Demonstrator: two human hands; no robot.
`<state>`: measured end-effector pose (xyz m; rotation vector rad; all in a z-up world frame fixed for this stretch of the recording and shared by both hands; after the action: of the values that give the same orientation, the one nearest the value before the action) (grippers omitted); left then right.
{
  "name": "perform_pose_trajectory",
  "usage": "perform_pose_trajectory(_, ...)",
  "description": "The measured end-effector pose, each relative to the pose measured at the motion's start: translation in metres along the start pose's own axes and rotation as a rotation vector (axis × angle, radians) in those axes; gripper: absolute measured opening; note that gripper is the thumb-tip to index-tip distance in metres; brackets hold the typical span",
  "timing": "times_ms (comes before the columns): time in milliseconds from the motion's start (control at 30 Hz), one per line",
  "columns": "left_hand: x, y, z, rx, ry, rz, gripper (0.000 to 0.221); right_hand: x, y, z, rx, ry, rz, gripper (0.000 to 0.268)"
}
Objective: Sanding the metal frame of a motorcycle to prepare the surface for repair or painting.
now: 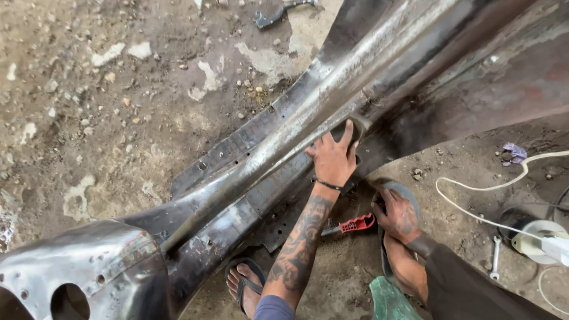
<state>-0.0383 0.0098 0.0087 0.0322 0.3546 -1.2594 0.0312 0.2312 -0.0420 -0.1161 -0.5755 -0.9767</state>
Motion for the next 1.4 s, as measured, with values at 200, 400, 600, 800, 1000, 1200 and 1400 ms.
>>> perform_pose_trajectory(200,0.009,-0.008,0.019,0.070,0.247,0.090,0.044,0.007,-0.001,0.007,0.026,-0.003,-0.001,0.055)
perform_pose_trajectory(400,0.000,0.011,0.010,-0.073,0.062,-0.020,0.052,-0.005,-0.004,-0.001,0.051,0.005,-0.042,0.053)
perform_pose_trajectory(600,0.020,-0.008,0.012,-0.140,0.303,-0.100,0.039,0.007,-0.004,0.012,0.037,-0.005,-0.058,0.050)
perform_pose_trajectory(800,0.018,-0.003,-0.012,-0.293,0.277,-0.193,0.029,0.008,-0.006,0.016,0.007,-0.028,-0.095,0.051)
perform_pose_trajectory(1000,-0.007,0.043,0.042,-0.085,0.790,-0.084,0.043,0.020,-0.011,0.040,-0.018,-0.252,-0.134,0.037)
perform_pose_trajectory(1200,-0.019,0.095,0.072,0.433,1.277,0.492,0.045,0.017,-0.007,0.064,-0.028,-1.128,-0.329,0.067)
perform_pose_trajectory(1400,-0.021,0.125,0.102,0.448,1.347,0.500,0.049,0.069,0.009,0.111,-0.143,-1.054,-0.199,0.013)
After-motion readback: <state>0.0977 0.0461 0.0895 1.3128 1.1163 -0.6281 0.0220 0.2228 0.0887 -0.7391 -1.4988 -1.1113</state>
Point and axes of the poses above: each hand's wrist, its own y-axis away from the middle knuckle, its own z-axis out of the back of the hand, x = y × z, the point moved 5 cm from there along -y, towards the middle knuckle, and after that the axes turned 2 degrees about z, right-handed, at the moved point
